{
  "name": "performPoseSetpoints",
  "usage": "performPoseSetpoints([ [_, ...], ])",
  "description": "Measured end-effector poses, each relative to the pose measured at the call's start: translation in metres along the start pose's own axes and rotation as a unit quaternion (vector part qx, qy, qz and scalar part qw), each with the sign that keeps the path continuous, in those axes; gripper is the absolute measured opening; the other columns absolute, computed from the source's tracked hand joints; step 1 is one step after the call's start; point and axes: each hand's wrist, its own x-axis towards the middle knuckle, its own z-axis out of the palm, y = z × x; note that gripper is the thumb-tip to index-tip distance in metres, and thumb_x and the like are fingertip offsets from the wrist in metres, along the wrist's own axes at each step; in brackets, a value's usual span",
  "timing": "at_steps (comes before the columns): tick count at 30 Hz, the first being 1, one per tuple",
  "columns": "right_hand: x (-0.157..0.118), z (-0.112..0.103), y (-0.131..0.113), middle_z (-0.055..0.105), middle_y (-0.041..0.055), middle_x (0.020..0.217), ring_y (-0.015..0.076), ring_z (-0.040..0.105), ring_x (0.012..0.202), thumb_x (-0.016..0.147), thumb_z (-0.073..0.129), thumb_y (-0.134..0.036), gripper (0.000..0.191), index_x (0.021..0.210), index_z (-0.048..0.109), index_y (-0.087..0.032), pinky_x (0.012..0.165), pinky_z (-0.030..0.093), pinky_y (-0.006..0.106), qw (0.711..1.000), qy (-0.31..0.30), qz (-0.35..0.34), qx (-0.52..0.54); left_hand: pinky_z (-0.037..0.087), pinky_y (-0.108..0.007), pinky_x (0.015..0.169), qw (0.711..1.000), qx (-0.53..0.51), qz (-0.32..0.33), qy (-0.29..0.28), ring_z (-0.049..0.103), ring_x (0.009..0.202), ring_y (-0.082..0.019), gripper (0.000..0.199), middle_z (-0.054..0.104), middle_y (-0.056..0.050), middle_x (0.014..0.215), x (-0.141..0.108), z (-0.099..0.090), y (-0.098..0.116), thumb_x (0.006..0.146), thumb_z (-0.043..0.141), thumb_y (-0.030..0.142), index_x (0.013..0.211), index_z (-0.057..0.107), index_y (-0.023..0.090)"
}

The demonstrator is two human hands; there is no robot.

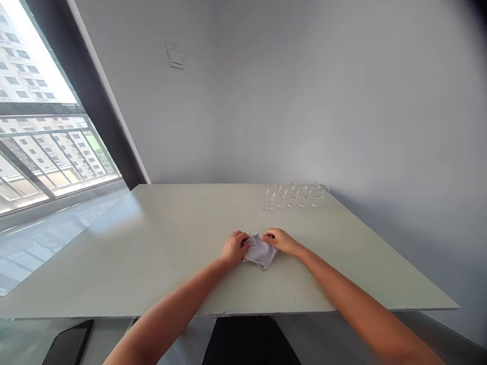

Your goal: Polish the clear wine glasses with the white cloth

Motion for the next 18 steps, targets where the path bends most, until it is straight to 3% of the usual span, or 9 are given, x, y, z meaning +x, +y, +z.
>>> performPoseSetpoints([
  [3, -0.018, 0.003, -0.009, 0.05, -0.002, 0.069, 0.0121, 0.045, 0.064, 0.069, 0.057, -0.044, 0.029, 0.06, 0.051, -0.017, 0.057, 0.033, 0.022, 0.996, -0.011, -0.078, -0.045, 0.041, -0.032, 0.074, 0.999, -0.027, -0.002, 0.03, 0.052, 0.085, -0.018, 0.02, 0.057, -0.004, 0.092, -0.004, -0.011, 0.016, 0.073, 0.052, 0.023, 0.092, 0.058, 0.024],
  [5, -0.023, 0.002, -0.017, 0.046, -0.0027, 0.064, 0.0121, 0.043, 0.064, 0.074, 0.053, -0.042, 0.029, 0.059, 0.047, -0.018, 0.057, 0.032, 0.022, 0.996, 0.012, -0.086, -0.024, 0.041, -0.034, 0.078, 0.995, -0.041, 0.036, 0.079, 0.052, 0.091, -0.019, 0.022, 0.057, -0.005, 0.098, -0.017, -0.02, 0.033, 0.076, 0.05, 0.023, 0.097, 0.056, 0.024],
  [7, -0.025, 0.0, -0.027, 0.042, -0.0039, 0.06, 0.0111, 0.041, 0.06, 0.077, 0.048, -0.043, 0.03, 0.062, 0.045, -0.018, 0.054, 0.031, 0.022, 0.996, 0.01, -0.077, 0.041, 0.04, -0.035, 0.08, 0.981, -0.056, 0.082, 0.167, 0.051, 0.092, -0.019, 0.022, 0.056, -0.006, 0.099, -0.041, -0.03, 0.049, 0.079, 0.047, 0.023, 0.1, 0.053, 0.024],
  [8, -0.025, -0.001, -0.032, 0.04, -0.0045, 0.059, 0.0103, 0.039, 0.057, 0.078, 0.047, -0.045, 0.031, 0.064, 0.045, -0.018, 0.052, 0.03, 0.021, 0.994, -0.001, -0.069, 0.084, 0.041, -0.036, 0.08, 0.964, -0.063, 0.094, 0.239, 0.051, 0.09, -0.019, 0.021, 0.055, -0.007, 0.097, -0.056, -0.035, 0.054, 0.079, 0.047, 0.022, 0.099, 0.052, 0.023],
  [10, -0.023, -0.003, -0.043, 0.041, -0.0045, 0.061, 0.0093, 0.038, 0.055, 0.079, 0.046, -0.049, 0.032, 0.07, 0.046, -0.018, 0.049, 0.03, 0.021, 0.983, -0.027, -0.064, 0.172, 0.041, -0.038, 0.077, 0.908, -0.051, 0.099, 0.404, 0.051, 0.087, -0.02, 0.021, 0.054, -0.007, 0.093, -0.088, -0.046, 0.054, 0.076, 0.053, 0.022, 0.096, 0.05, 0.024],
  [11, -0.021, -0.004, -0.048, 0.044, -0.0037, 0.063, 0.0095, 0.04, 0.056, 0.079, 0.045, -0.05, 0.033, 0.074, 0.047, -0.017, 0.05, 0.031, 0.021, 0.975, -0.038, -0.068, 0.209, 0.041, -0.038, 0.075, 0.862, -0.029, 0.092, 0.497, 0.051, 0.084, -0.02, 0.022, 0.053, -0.005, 0.088, -0.104, -0.053, 0.049, 0.072, 0.057, 0.023, 0.093, 0.049, 0.023],
  [13, -0.013, -0.005, -0.055, 0.049, -0.0011, 0.068, 0.0109, 0.044, 0.058, 0.081, 0.04, -0.052, 0.036, 0.084, 0.049, -0.017, 0.051, 0.035, 0.022, 0.964, -0.049, -0.072, 0.251, 0.04, -0.038, 0.072, 0.772, 0.02, 0.055, 0.633, 0.049, 0.08, -0.02, 0.03, 0.047, -0.003, 0.082, -0.131, -0.073, 0.031, 0.066, 0.062, 0.026, 0.092, 0.047, 0.022],
  [16, 0.003, 0.0, -0.058, 0.055, 0.0033, 0.076, 0.0151, 0.051, 0.063, 0.084, 0.033, -0.05, 0.039, 0.095, 0.05, -0.017, 0.054, 0.04, 0.027, 0.984, 0.0, -0.05, 0.168, 0.037, -0.039, 0.073, 0.676, 0.08, 0.02, 0.732, 0.043, 0.071, -0.016, 0.04, 0.04, -0.003, 0.091, -0.162, -0.108, -0.007, 0.061, 0.062, 0.031, 0.094, 0.042, 0.021],
  [18, 0.013, 0.008, -0.056, 0.058, 0.0081, 0.089, 0.0202, 0.054, 0.076, 0.083, 0.038, -0.044, 0.036, 0.103, 0.05, -0.016, 0.063, 0.043, 0.032, 0.995, 0.086, -0.049, 0.019, 0.035, -0.037, 0.07, 0.655, 0.102, -0.065, 0.746, 0.038, 0.068, -0.015, 0.037, 0.037, -0.003, 0.094, -0.183, -0.126, -0.033, 0.061, 0.058, 0.03, 0.092, 0.04, 0.022],
])
